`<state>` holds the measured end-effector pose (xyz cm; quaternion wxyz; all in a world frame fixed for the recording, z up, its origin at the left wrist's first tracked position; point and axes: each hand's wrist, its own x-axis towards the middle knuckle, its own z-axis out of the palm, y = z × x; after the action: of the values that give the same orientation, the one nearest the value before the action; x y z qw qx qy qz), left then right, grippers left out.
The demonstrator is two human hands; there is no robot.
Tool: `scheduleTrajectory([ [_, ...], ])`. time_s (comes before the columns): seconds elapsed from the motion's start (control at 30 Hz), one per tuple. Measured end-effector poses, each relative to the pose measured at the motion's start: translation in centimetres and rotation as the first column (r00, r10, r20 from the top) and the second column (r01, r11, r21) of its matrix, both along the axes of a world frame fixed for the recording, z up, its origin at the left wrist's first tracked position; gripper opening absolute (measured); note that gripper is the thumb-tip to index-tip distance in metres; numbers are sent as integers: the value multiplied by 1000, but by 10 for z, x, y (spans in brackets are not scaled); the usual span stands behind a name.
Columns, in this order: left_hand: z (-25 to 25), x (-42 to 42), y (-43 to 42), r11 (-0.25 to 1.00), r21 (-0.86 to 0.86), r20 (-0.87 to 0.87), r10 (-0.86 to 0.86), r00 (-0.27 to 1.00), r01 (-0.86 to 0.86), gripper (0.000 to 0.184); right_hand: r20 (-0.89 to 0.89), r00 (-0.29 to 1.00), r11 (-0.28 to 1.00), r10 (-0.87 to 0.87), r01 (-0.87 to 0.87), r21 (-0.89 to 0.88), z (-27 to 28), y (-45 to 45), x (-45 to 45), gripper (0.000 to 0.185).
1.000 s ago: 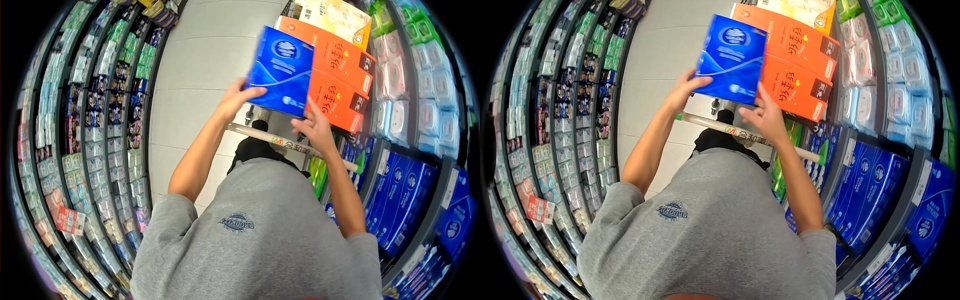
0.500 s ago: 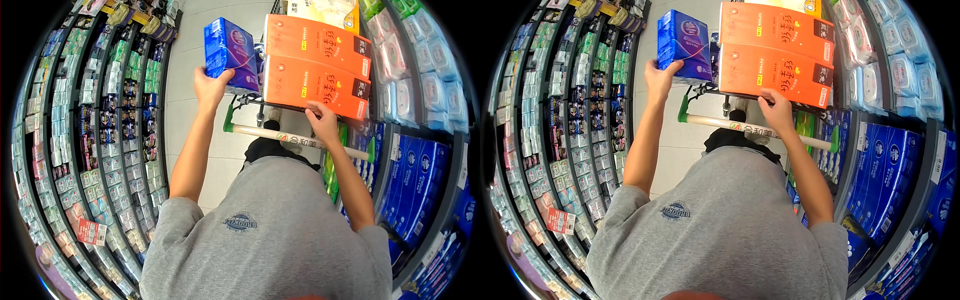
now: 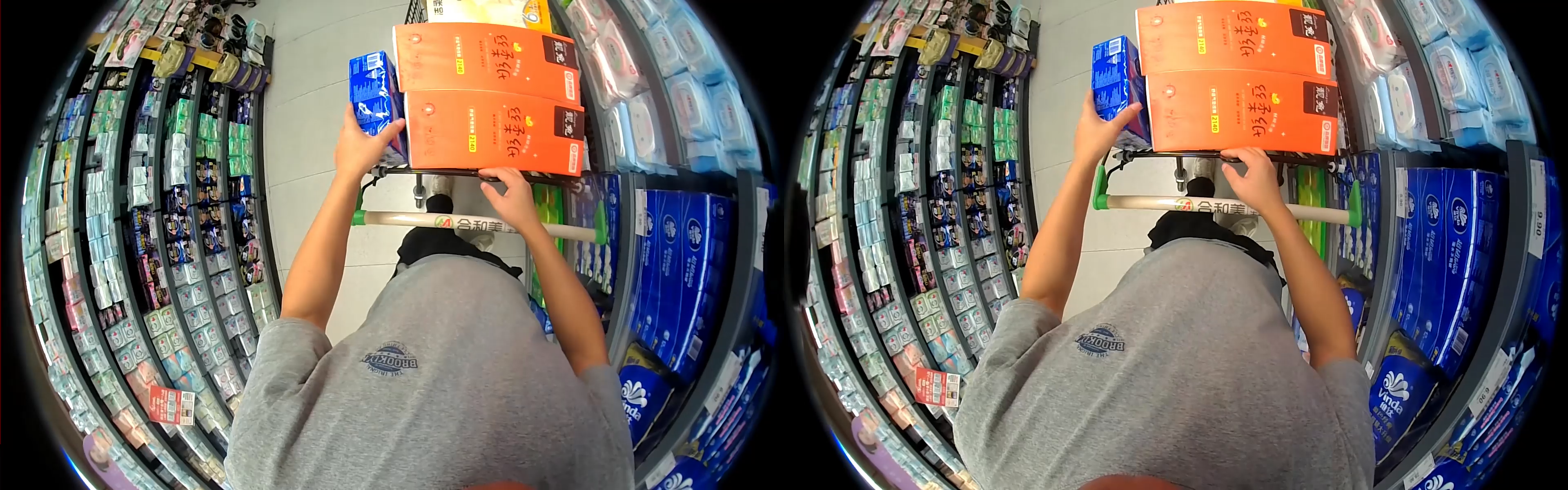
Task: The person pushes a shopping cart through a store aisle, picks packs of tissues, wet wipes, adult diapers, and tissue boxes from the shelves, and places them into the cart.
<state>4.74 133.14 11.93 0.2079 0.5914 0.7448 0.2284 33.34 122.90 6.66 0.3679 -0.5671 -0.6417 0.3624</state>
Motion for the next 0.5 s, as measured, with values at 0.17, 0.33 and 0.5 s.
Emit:
scheduleTrajectory([
  [0.17,-18,-6,-2,992,78,378,65,923,-102,89,44,999,999,-1,0,33,0,-2,-3,24],
  [0.33,-25,1,-4,988,86,373,88,924,-128,71,86,996,998,5,-11,62,-4,0,-5,26],
  [0.5,-48,-24,-8,984,-58,706,158,690,-166,83,67,997,996,-31,25,87,0,-5,-5,29],
])
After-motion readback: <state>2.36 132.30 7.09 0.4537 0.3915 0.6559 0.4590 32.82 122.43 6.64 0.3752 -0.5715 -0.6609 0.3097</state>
